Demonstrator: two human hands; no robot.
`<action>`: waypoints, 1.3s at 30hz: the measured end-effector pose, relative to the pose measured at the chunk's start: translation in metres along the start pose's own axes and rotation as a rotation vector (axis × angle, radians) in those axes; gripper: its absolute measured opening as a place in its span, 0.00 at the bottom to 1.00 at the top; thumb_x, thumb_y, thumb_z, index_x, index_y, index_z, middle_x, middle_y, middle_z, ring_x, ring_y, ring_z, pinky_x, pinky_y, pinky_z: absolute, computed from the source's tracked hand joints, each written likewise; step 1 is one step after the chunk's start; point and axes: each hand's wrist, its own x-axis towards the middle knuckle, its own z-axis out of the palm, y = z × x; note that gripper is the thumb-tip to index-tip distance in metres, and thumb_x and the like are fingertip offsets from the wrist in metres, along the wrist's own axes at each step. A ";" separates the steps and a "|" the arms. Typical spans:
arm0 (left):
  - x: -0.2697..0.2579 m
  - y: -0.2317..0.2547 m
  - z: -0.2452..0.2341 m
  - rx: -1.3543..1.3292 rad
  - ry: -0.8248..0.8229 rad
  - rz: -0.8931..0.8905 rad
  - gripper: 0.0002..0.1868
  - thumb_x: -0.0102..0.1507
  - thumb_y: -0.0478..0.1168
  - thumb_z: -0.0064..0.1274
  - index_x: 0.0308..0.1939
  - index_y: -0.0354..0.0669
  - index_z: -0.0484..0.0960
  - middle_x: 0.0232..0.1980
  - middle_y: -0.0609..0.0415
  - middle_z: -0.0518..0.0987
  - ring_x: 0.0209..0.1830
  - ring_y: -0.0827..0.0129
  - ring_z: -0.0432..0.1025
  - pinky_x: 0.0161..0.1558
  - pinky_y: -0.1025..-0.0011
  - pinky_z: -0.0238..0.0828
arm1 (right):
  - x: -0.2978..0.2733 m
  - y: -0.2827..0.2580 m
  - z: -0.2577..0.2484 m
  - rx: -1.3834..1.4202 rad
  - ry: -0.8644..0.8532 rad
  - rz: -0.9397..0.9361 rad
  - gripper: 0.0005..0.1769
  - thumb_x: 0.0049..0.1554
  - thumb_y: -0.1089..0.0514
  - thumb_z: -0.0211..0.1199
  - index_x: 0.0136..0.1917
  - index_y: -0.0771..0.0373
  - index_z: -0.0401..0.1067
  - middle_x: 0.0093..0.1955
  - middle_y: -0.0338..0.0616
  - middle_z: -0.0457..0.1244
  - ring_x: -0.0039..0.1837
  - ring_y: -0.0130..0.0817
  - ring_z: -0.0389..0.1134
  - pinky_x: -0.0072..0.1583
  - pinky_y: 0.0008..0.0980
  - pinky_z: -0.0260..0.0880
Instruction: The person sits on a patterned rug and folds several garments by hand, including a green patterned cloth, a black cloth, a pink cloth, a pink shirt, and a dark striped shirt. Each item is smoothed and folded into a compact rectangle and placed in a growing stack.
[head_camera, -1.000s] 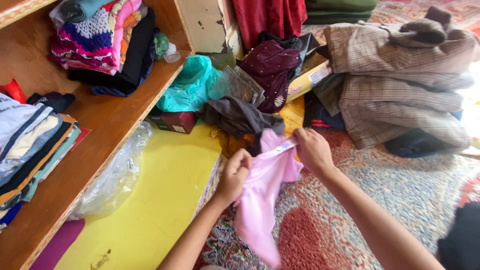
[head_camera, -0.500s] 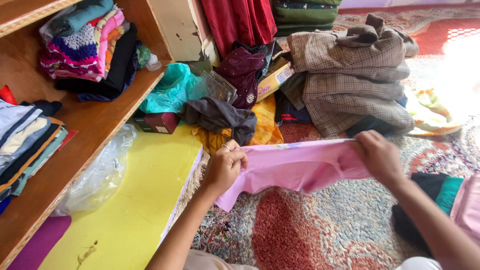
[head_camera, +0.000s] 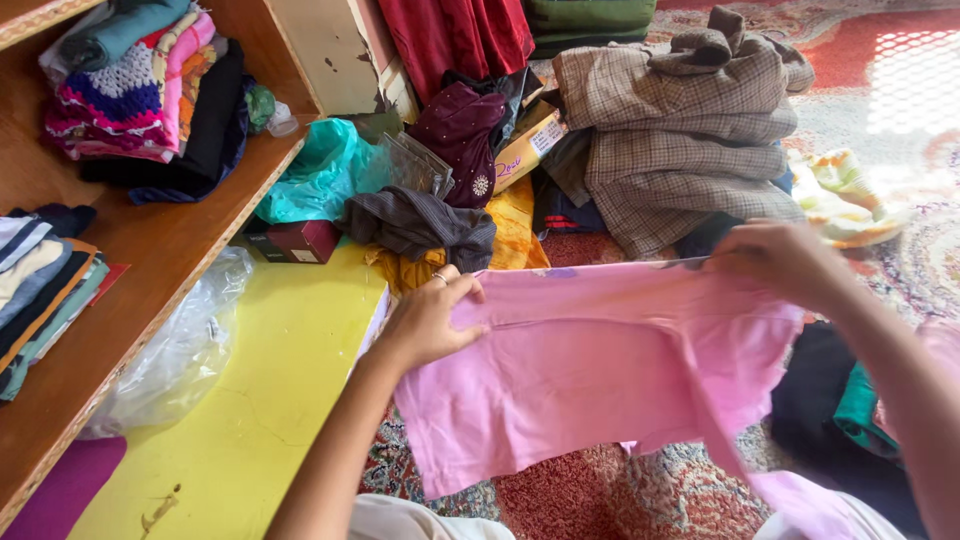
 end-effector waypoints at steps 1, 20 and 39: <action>0.006 -0.008 0.015 0.049 0.008 -0.005 0.24 0.54 0.33 0.59 0.55 0.48 0.80 0.55 0.47 0.74 0.56 0.53 0.71 0.57 0.59 0.69 | 0.002 0.005 0.026 -0.055 0.033 0.022 0.09 0.53 0.57 0.67 0.49 0.52 0.82 0.47 0.41 0.71 0.50 0.40 0.72 0.54 0.37 0.72; -0.018 -0.120 0.227 0.335 -0.314 -0.213 0.19 0.66 0.29 0.41 0.56 0.46 0.82 0.77 0.43 0.62 0.78 0.52 0.55 0.73 0.49 0.52 | -0.135 0.021 0.241 -0.086 -0.809 0.391 0.10 0.52 0.52 0.63 0.40 0.59 0.80 0.41 0.47 0.72 0.43 0.40 0.75 0.48 0.40 0.77; 0.001 -0.119 0.218 0.167 -0.246 -0.779 0.32 0.64 0.50 0.59 0.66 0.36 0.69 0.63 0.39 0.71 0.55 0.57 0.70 0.51 0.63 0.72 | -0.125 0.113 0.251 -0.161 -0.838 0.597 0.35 0.60 0.31 0.57 0.34 0.61 0.85 0.31 0.38 0.74 0.34 0.28 0.76 0.48 0.29 0.73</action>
